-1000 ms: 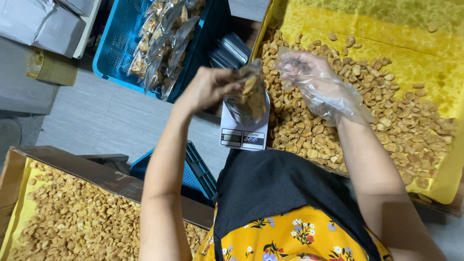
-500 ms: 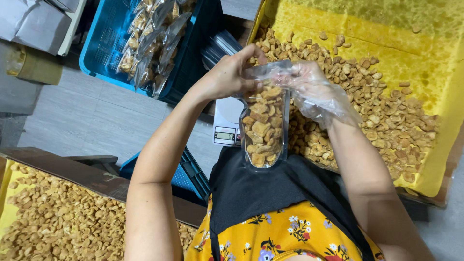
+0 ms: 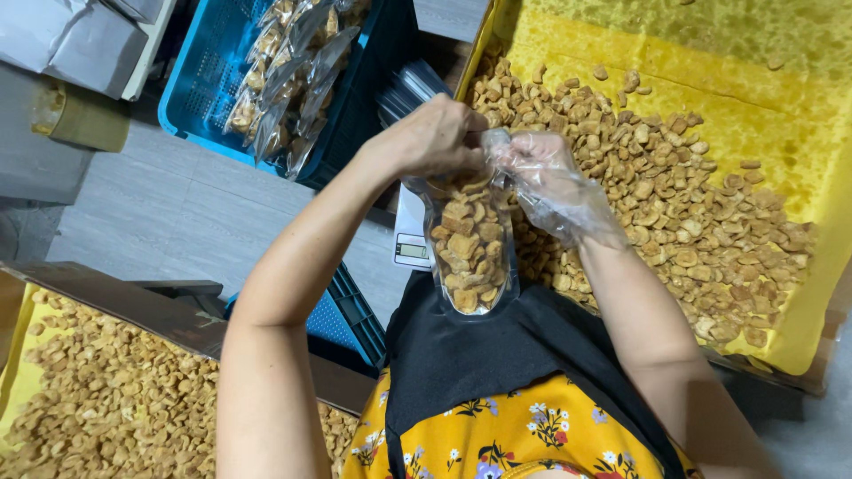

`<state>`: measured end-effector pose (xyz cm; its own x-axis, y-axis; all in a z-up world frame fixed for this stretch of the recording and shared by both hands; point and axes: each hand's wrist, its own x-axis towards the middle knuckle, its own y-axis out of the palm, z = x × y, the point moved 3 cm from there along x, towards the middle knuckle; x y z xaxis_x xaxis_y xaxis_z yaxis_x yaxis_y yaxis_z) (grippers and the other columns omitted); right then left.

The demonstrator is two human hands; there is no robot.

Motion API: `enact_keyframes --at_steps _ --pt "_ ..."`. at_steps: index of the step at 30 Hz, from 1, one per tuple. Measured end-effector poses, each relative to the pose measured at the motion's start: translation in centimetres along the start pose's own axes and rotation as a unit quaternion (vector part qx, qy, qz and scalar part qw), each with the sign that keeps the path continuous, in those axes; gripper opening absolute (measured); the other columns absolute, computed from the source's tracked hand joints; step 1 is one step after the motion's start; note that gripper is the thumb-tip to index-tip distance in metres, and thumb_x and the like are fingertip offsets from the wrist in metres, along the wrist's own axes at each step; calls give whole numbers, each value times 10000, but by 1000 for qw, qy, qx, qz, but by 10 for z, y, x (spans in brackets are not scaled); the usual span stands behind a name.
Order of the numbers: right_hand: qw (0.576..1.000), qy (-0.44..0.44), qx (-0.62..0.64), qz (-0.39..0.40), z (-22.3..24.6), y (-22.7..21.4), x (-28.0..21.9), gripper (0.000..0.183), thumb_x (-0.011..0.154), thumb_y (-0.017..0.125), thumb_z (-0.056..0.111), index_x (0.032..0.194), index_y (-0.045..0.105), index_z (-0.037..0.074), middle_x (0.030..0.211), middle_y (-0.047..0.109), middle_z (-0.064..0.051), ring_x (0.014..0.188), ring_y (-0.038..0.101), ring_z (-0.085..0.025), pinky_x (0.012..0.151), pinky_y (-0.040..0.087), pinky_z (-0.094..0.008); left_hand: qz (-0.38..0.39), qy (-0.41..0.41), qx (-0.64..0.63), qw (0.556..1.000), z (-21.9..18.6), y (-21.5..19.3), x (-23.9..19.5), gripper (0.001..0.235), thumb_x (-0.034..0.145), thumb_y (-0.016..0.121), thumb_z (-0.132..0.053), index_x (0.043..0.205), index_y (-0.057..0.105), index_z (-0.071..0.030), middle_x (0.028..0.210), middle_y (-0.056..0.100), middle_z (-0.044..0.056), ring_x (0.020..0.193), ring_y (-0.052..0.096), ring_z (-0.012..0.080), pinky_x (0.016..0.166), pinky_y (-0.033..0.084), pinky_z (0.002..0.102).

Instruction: The person fills small plastic bags with food pieces from a large tray, weighing each bag on a digital scale and then placing the filled bags into a blue crate.

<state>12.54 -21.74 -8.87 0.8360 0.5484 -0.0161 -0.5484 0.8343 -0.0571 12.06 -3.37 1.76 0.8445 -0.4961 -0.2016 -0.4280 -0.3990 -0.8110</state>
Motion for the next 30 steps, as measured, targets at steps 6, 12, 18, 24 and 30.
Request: enact_keyframes --at_steps 6,12,18,24,30 --pt "985 -65 142 73 -1 0 3 225 962 705 301 1024 753 90 954 762 -50 793 720 -142 700 614 -318 43 -69 6 997 29 -1 -48 271 827 764 -268 924 733 -17 693 707 114 538 669 195 479 570 348" --pt "996 -46 19 73 -48 6 19 245 1002 709 310 966 773 77 849 729 -75 803 696 -161 773 591 -378 -91 -87 -2 992 64 19 -97 303 933 697 -318 1051 765 -47 699 710 143 525 676 231 543 570 377" --pt "985 61 60 149 -2 31 31 289 925 702 329 1065 761 83 956 769 -34 855 708 -144 805 594 -312 -105 -147 -125 975 73 18 -127 615 914 678 -446 1346 562 -23 1079 725 205 720 744 214 594 606 369" --pt "974 61 73 204 82 61 58 240 940 702 213 1113 744 54 995 760 -38 884 697 -111 778 592 -273 -49 -233 -437 867 63 8 -149 467 1022 498 -300 1451 540 -119 1183 730 123 764 722 230 658 633 357" --pt "731 -583 -333 122 151 58 213 68 1038 690 56 1105 697 45 1144 768 -106 749 706 -156 670 553 -254 -397 -170 -105 896 92 -104 -132 404 992 571 -21 1373 641 -136 1309 694 111 1241 698 239 1050 532 330"
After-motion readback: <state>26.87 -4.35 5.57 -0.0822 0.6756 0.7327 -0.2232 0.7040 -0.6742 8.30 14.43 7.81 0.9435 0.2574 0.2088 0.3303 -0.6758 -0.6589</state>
